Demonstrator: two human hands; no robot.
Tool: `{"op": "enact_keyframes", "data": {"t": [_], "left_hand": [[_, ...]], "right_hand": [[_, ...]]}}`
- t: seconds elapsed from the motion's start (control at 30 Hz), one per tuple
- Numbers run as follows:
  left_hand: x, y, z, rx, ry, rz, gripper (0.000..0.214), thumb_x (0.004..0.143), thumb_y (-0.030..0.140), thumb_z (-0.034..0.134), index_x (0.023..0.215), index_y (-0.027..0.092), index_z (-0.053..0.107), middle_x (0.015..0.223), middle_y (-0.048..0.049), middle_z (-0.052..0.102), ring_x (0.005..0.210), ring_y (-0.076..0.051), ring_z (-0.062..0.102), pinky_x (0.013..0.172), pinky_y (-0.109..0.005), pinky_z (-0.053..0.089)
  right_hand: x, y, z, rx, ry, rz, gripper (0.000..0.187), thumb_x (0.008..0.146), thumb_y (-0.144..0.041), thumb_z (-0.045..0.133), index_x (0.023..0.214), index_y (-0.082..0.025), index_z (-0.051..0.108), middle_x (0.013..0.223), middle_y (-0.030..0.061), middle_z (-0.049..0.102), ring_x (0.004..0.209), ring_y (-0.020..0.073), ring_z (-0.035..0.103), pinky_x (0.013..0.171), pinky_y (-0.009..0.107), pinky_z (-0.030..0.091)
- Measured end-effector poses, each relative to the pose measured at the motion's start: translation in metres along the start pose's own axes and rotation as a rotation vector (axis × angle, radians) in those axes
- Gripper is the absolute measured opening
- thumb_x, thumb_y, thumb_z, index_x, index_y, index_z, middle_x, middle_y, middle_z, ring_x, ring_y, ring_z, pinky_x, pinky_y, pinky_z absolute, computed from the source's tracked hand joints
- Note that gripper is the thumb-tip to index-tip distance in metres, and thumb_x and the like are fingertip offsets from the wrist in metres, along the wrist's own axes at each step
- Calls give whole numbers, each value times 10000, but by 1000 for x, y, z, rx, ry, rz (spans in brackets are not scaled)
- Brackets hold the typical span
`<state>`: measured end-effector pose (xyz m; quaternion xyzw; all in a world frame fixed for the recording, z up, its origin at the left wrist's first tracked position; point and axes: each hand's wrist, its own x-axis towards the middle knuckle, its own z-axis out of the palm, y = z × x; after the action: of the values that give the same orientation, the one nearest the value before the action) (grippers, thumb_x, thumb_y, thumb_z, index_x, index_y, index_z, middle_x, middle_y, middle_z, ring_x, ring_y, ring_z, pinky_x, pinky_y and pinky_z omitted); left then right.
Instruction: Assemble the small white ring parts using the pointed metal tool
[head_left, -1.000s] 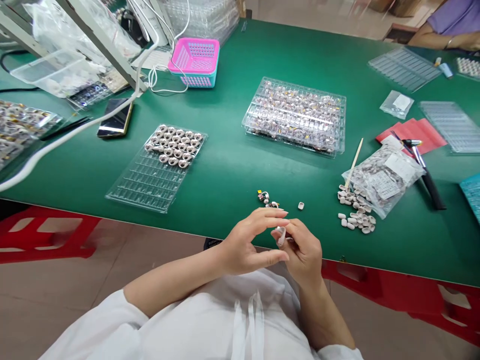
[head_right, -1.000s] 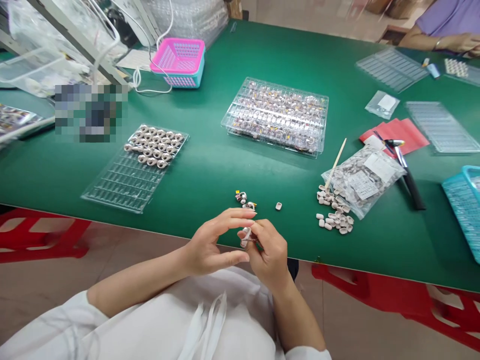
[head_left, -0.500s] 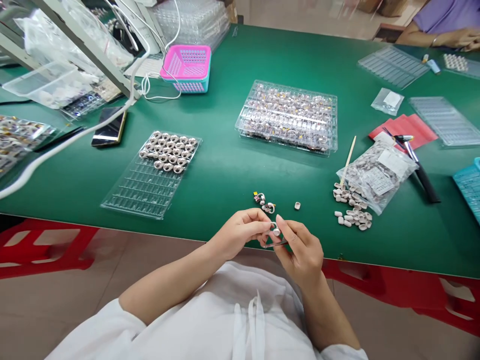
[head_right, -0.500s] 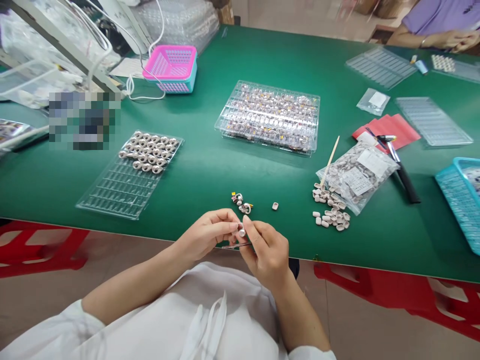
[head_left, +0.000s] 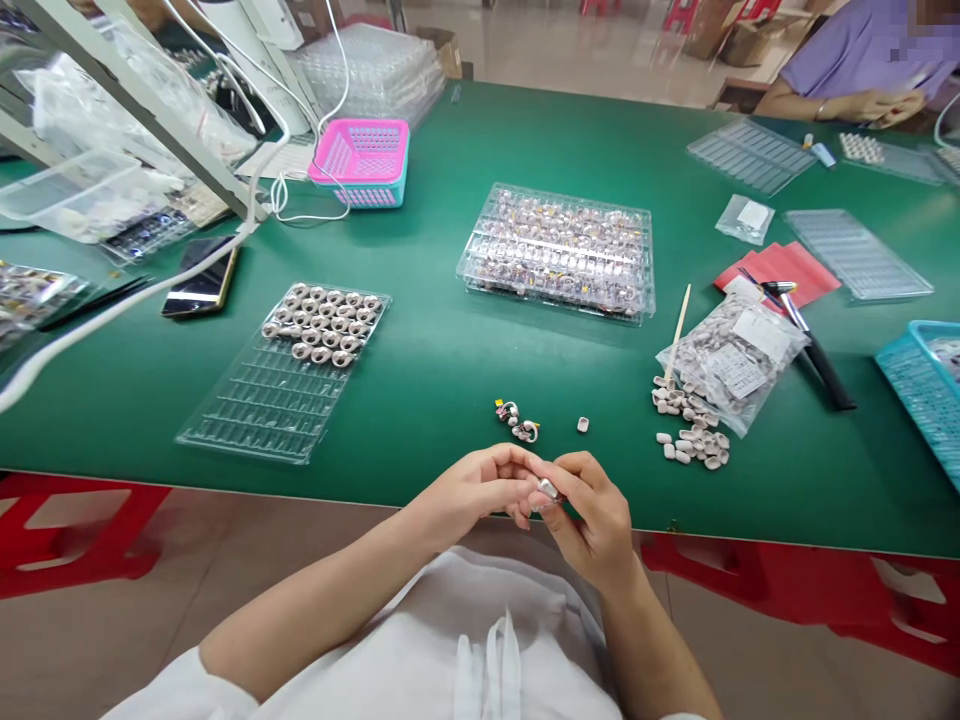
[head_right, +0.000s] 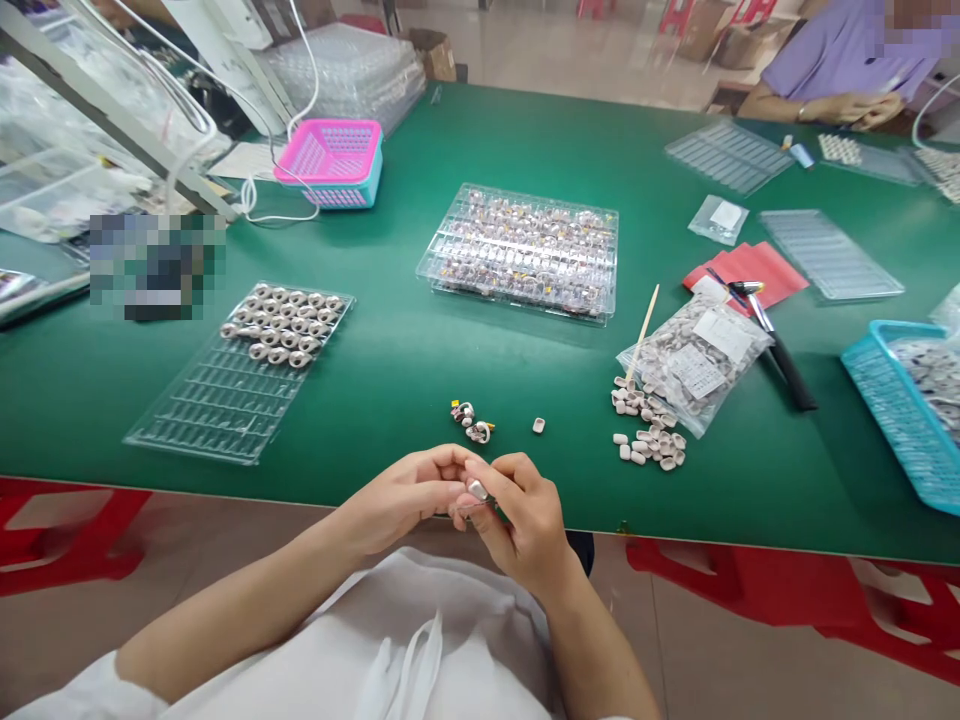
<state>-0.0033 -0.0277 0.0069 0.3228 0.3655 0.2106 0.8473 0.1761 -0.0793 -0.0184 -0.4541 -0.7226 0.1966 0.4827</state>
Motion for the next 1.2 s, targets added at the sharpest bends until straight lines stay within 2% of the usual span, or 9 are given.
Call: {"op": "enact_keyframes", "data": {"t": [0.07,0.13,0.2,0.27,0.33,0.47,0.6,0.87,1.2], "left_hand": [[-4,3,-3,98,-8,132,452,789,280,799,1215,211,664,1146,-92,673,995,-196,647,837,-310,555],[-6,4,-5,236,-62,239,610,776,282,818,1345,267,600,1400,-114,567,1215,-258,578,978,-371,517],[-6,5,-7,391,-133,338,679,733,275,854,1363,264,604,1482,-117,518,1339,-297,497,1089,-406,445],[-5,5,-7,496,-185,407,688,709,269,871,1351,239,626,1420,-123,588,1334,-305,512,1119,-407,417],[-4,5,-6,535,-199,417,665,729,277,855,1353,227,630,1315,-116,667,1244,-290,593,1085,-383,451],[-5,1,-3,522,-131,384,602,745,278,844,1318,227,666,1272,-104,704,1191,-280,641,1078,-359,465],[-7,-6,1,461,-62,392,535,749,254,839,1266,223,706,1304,-112,695,1203,-289,643,1068,-361,488],[-8,-14,9,277,6,321,452,757,244,830,1200,209,744,1191,-107,742,983,-233,715,892,-322,593],[-3,-17,0,133,30,223,432,720,224,859,1141,194,767,1000,-83,780,838,-189,712,781,-286,611]], "right_hand": [[2,-1,-4,-6,-17,-25,319,956,-191,568,1270,-211,623,898,71,674,771,163,658,615,259,545],[4,-4,-6,-3,-30,-56,293,976,-214,541,1259,-191,614,895,76,700,747,160,670,604,255,546],[6,-7,-7,-5,-36,-81,256,992,-244,514,1216,-181,621,897,81,724,737,161,689,614,255,559],[6,-9,-5,-17,-25,-101,225,993,-251,503,1163,-179,632,883,79,739,744,165,708,643,257,576],[4,-10,-3,-38,1,-111,193,971,-224,533,1128,-181,637,856,70,744,741,165,717,662,256,582],[-3,-8,3,-82,40,-116,174,930,-181,580,1097,-179,629,856,77,743,745,174,719,669,269,582],[-5,-7,8,-131,84,-131,143,948,-201,520,1050,-185,619,786,71,717,683,179,697,616,282,566],[-6,-5,14,-142,128,-137,149,962,-215,477,1020,-187,611,711,50,679,607,163,643,569,274,526],[-5,1,26,-128,124,-121,150,960,-191,464,1007,-186,607,721,51,689,627,162,658,578,276,524]]}}
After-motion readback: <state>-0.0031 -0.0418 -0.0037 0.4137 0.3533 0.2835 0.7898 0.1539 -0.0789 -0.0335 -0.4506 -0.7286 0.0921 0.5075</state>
